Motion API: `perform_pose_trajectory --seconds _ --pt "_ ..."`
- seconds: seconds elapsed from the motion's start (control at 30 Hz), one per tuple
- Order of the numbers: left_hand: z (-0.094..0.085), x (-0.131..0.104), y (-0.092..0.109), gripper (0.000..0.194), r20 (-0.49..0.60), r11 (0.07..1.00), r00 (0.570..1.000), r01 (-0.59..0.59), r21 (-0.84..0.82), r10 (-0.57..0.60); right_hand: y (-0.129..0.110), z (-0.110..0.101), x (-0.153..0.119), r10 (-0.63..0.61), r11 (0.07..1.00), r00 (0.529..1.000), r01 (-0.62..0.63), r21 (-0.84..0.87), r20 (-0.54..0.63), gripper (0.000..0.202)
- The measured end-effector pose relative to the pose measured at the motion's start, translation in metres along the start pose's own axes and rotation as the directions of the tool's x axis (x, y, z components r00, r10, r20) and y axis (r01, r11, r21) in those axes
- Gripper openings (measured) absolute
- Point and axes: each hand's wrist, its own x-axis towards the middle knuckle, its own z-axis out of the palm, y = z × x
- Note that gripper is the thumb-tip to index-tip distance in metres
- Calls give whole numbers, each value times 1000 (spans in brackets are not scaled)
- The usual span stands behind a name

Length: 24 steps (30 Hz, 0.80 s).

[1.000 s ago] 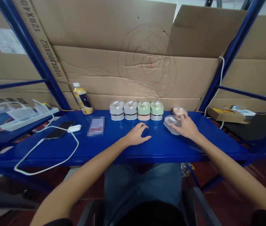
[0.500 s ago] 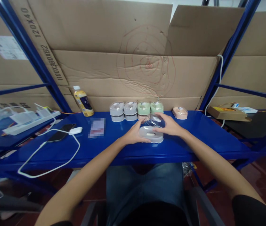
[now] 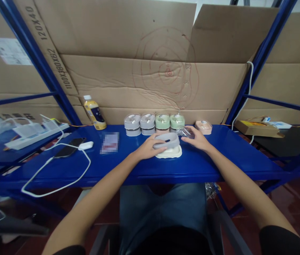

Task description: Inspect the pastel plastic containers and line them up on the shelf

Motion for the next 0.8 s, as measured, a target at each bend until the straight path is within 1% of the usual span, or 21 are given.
perform_pose_trajectory --seconds 0.07,0.13,0.23,0.3,0.4,0.47,0.57,0.63,0.73,0.8 --pt "-9 1 -5 50 -63 998 997 52 20 -51 0 0 0 15 1000 1000 -15 18 -16 68" --pt "-19 -3 -13 55 -105 990 987 130 61 -123 1 -1 1 26 999 999 -25 31 -19 65" --pt "-32 -18 -25 61 -107 957 968 240 161 -225 4 -2 2 28 999 1000 -28 40 0 64" --pt "-37 -32 -32 63 -89 926 956 292 237 -279 6 -4 2 27 999 999 -28 20 43 65" --pt "-40 -51 -38 63 -66 897 949 312 314 -307 7 -4 2 42 999 993 -40 -23 113 65" --pt "-40 -56 -38 63 -69 892 950 309 329 -304 8 -4 1 54 998 990 -49 -41 132 65" --pt "-36 -50 -28 63 -99 909 954 299 291 -283 8 -3 1 54 998 990 -49 -46 127 65" --pt "-31 -39 -16 61 -104 936 967 253 246 -234 8 -2 1 43 998 993 -39 -39 109 64" --pt "-17 -19 9 55 -44 973 992 127 190 -121 7 -1 1 20 1000 997 -19 -17 80 64" --pt "-5 -8 23 53 24 984 997 69 162 -74 6 -1 1 7 1000 998 -7 -4 67 65"
